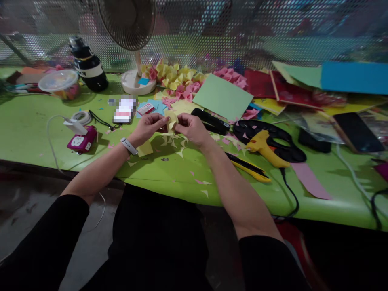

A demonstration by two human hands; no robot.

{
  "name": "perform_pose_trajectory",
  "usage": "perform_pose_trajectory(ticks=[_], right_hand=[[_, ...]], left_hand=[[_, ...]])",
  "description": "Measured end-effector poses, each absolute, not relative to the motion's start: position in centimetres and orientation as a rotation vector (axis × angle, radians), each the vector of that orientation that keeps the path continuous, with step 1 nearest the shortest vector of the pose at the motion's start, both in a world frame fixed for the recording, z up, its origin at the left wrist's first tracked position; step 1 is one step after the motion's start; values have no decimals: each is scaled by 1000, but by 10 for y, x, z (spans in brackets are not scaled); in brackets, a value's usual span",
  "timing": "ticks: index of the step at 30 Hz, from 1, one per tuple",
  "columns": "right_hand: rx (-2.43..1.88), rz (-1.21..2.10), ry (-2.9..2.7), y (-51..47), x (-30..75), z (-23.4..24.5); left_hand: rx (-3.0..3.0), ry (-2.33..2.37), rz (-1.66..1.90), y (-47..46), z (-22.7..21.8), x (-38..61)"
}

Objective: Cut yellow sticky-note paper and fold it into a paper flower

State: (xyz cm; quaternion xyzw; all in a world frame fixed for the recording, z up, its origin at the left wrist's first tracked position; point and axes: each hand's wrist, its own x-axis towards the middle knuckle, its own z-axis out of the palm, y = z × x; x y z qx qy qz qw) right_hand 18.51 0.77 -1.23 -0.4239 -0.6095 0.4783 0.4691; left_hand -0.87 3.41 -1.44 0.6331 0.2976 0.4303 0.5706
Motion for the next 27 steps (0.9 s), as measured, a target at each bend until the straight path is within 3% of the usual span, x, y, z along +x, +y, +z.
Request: perform_pose_trajectory(ticks=[27], right_hand=[[-1110, 1122, -1592, 3, 186, -1]], left_hand=[[1426, 775, 787, 33, -4, -17]])
